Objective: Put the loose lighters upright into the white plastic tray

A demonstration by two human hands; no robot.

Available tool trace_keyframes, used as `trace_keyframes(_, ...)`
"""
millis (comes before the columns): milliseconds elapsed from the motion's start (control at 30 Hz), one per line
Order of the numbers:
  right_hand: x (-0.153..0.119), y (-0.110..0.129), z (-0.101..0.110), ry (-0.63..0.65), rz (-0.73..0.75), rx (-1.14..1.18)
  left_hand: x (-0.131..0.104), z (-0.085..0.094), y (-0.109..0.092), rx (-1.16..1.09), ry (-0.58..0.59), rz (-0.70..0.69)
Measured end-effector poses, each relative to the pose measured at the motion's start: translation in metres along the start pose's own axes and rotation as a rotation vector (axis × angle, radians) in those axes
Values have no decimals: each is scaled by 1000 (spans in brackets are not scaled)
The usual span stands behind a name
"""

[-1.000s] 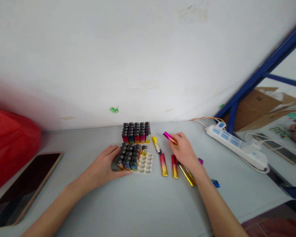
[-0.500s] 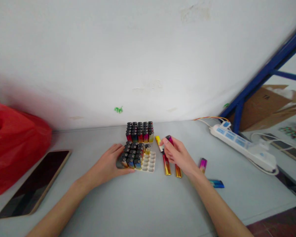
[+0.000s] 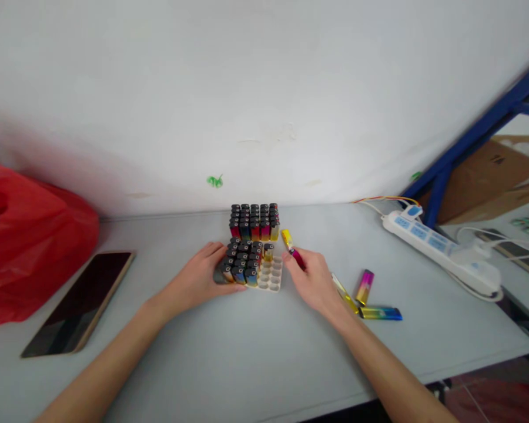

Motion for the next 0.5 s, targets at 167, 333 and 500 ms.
trace_keyframes(167, -1, 3, -1, 5, 4, -18, -1, -2, 0, -18, 26, -22)
trace_keyframes(333, -2, 8, 3, -6, 31, -42, -3, -3, 0, -24, 28, -36)
trace_keyframes(500, -1, 4, 2, -3, 7, -77, -3, -4, 1, -19, 27, -39)
Point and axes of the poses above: each hand's wrist, its own x-axis towards the middle knuckle, its own z-axis out of the back of the hand, y = z × x, the point moved 5 cm from there along x, towards the middle knuckle, and after that the axes turned 4 degrees about -y, right-handed, at the moved point
